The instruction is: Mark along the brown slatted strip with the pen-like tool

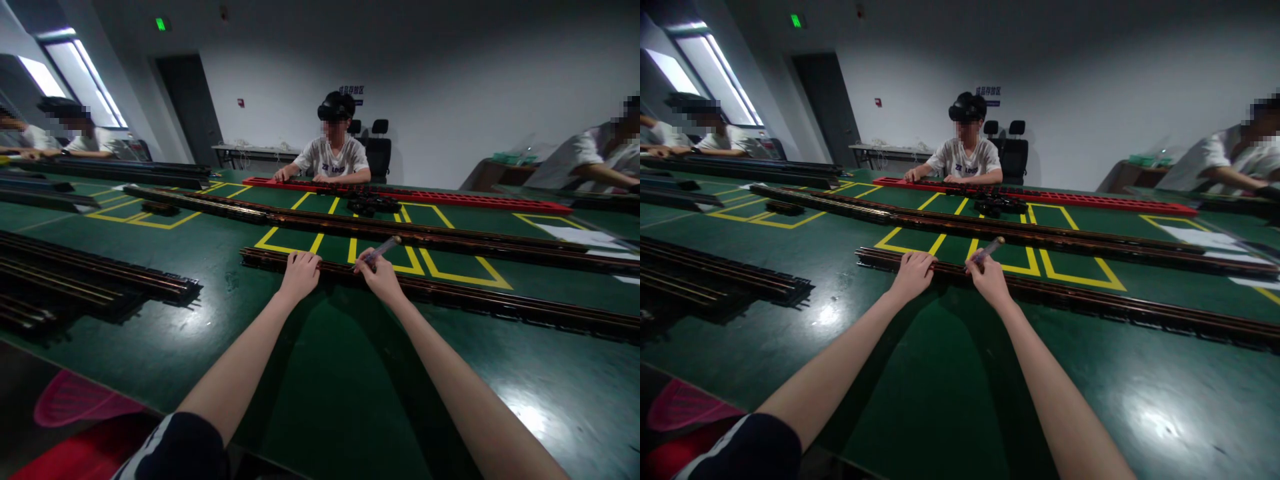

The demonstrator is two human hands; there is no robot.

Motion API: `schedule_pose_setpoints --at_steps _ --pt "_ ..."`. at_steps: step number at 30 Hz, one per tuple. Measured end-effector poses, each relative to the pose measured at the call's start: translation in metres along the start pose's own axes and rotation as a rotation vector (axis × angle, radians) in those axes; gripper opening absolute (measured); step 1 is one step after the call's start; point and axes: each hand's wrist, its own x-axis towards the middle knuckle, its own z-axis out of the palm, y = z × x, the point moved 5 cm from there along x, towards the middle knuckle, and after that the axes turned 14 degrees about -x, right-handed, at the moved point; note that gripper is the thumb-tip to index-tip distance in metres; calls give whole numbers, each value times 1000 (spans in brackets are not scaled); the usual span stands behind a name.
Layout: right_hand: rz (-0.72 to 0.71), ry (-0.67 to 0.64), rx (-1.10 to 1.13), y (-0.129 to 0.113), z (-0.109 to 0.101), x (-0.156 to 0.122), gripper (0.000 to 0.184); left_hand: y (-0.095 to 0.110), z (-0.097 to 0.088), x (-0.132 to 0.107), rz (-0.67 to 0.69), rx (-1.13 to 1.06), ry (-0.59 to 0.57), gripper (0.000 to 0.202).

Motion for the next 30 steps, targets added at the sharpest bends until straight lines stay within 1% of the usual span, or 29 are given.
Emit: schedule_pose_setpoints --at_steps 4,10,22,30 --pt "9 4 -5 0 1 -1 11 0 0 0 4 5 -19 29" --pt "4 -3 -16 0 2 -2 12 1 -3 -1 10 28 1 29" --pt "7 -4 -5 0 2 -3 11 0 -1 -1 10 62 -6 30" --pt "-2 18 -6 2 2 -2 12 2 -1 0 -1 66 -15 30"
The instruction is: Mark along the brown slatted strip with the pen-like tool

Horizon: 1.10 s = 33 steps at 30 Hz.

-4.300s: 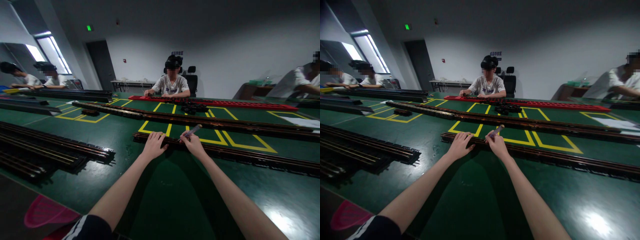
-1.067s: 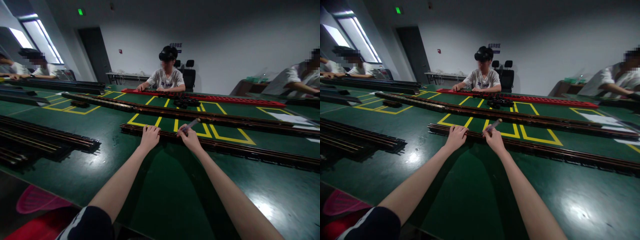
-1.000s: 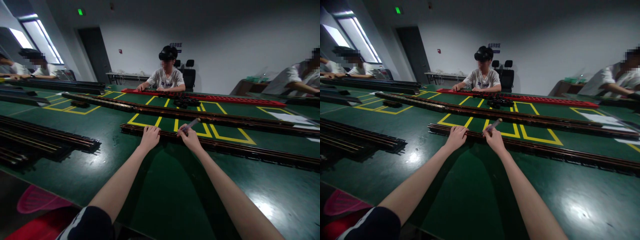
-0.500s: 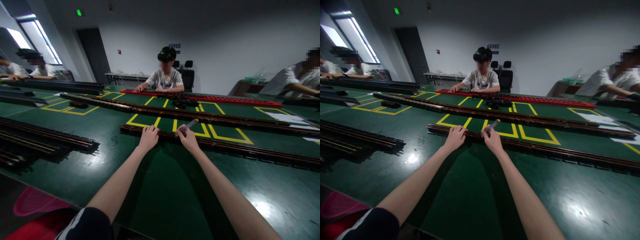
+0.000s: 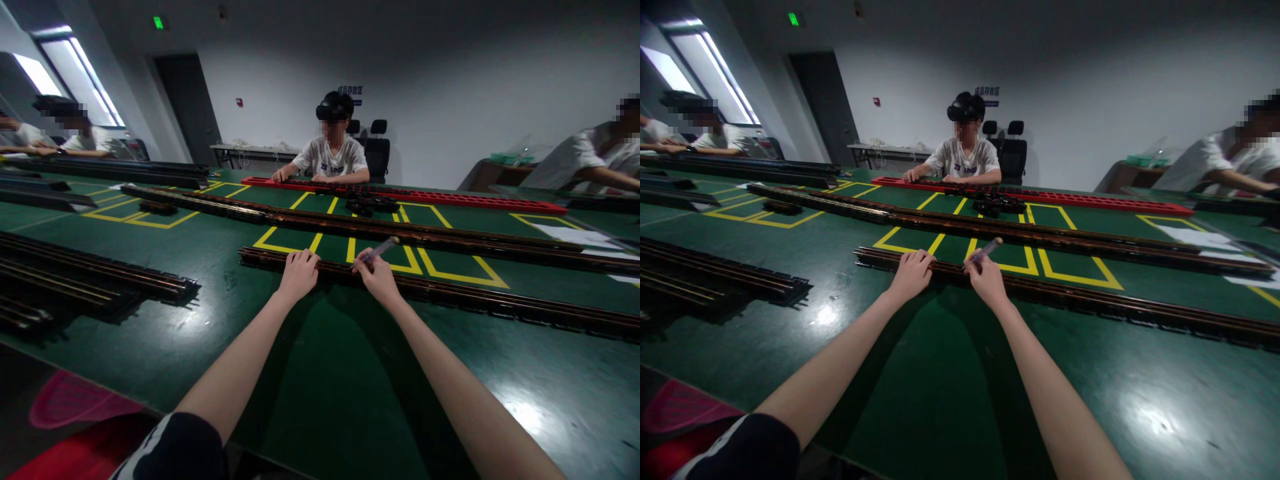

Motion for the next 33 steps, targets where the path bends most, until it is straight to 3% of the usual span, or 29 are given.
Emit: schedule_pose_setpoints --at_steps 17,28,33 --pt "18 -22 14 -1 0 0 11 0 1 -1 36 -41 9 39" --pt "13 -22 67 4 1 6 12 13 2 0 139 -87 -82 42" --pt "16 -24 89 7 0 7 12 17 3 -1 120 -39 -61 42"
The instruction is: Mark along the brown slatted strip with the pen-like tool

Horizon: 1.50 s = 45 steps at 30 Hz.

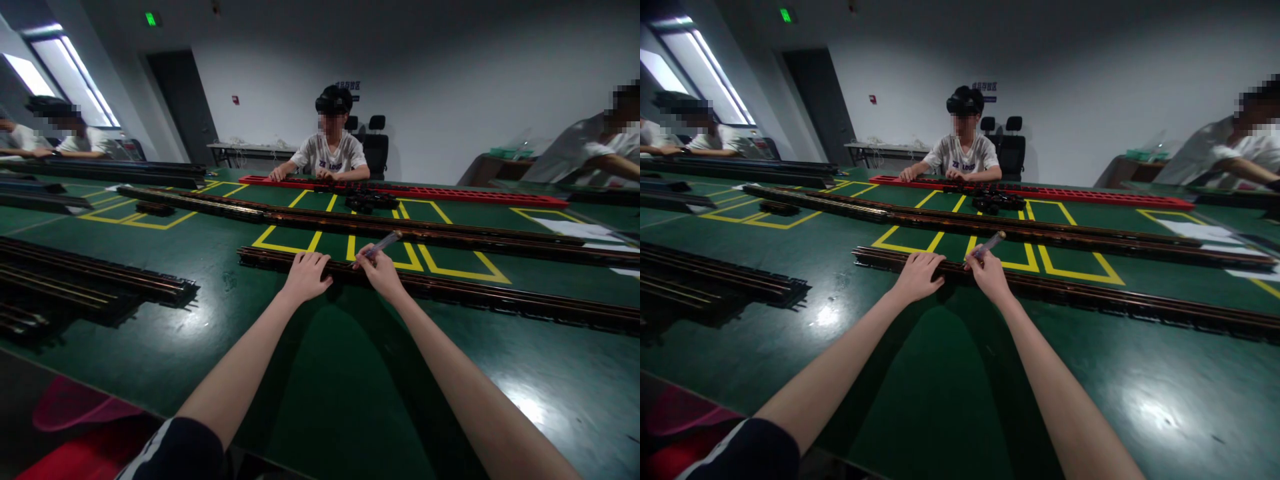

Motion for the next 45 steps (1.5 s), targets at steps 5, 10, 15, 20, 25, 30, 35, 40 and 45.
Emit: schedule_pose_setpoints --at_steps 5,10,15,20,25,30,35,40,45 --pt "-3 -2 -13 -2 -1 -1 10 3 1 1 -7 41 48 40" --pt "4 14 -44 -6 -4 -2 11 5 1 4 -32 70 72 38" --pt "14 37 -76 -6 -7 -4 12 5 3 4 -54 70 72 35" --pt "20 73 -81 -4 -12 -4 12 4 5 2 -57 52 85 34" --pt "-5 91 -108 -4 -14 -4 12 4 4 2 -59 41 90 34" --pt "-38 51 -150 -8 -12 -5 14 5 4 3 -67 34 69 34" --pt "-12 60 -156 -8 -13 -5 13 5 4 3 -74 48 87 33" --pt "-18 72 -152 -9 -13 -5 15 5 5 3 -70 42 81 33" --pt "-23 91 -137 -7 -13 -5 17 6 4 3 -67 30 81 30"
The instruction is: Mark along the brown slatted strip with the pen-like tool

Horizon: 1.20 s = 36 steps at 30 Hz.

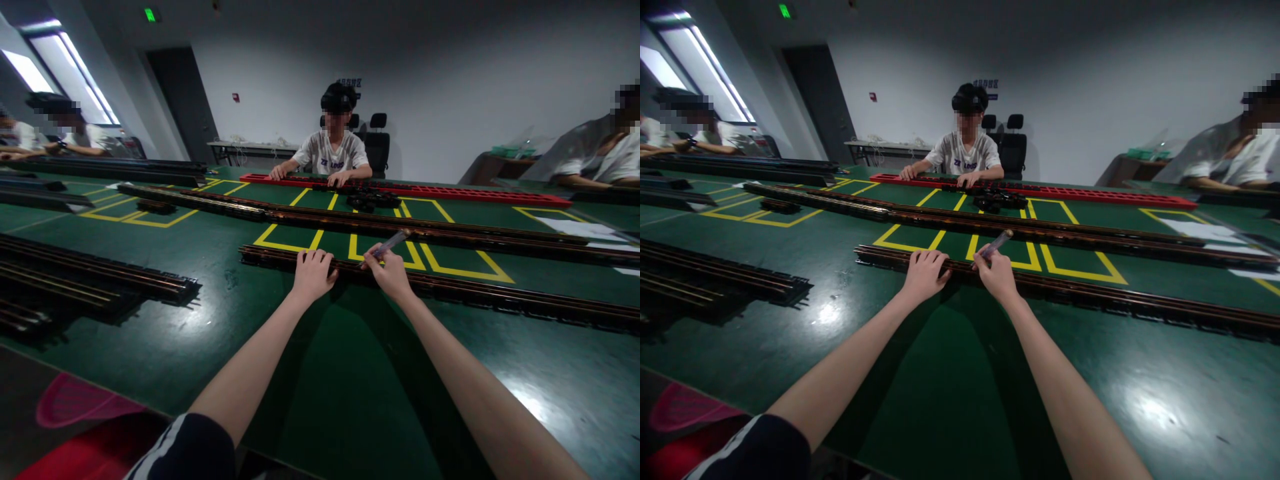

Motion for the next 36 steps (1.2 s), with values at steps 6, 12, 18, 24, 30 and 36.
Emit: schedule_pose_setpoints --at_steps 6,12,18,24,30,36 --pt "34 -5 37 2 0 1 16 0 -2 0 -26 -18 4 30" --pt "-1 -22 10 0 1 1 12 1 -1 -1 8 -17 -2 32" --pt "-8 -34 2 -2 2 0 13 1 -1 -1 26 -4 -19 37" --pt "-16 -30 10 -3 1 0 17 1 -2 -1 5 2 -31 42" --pt "-4 -35 -1 -2 2 -1 18 1 -3 -1 -18 7 -35 43" --pt "10 -6 -19 3 -1 1 14 -1 -3 -1 -20 1 -25 41"
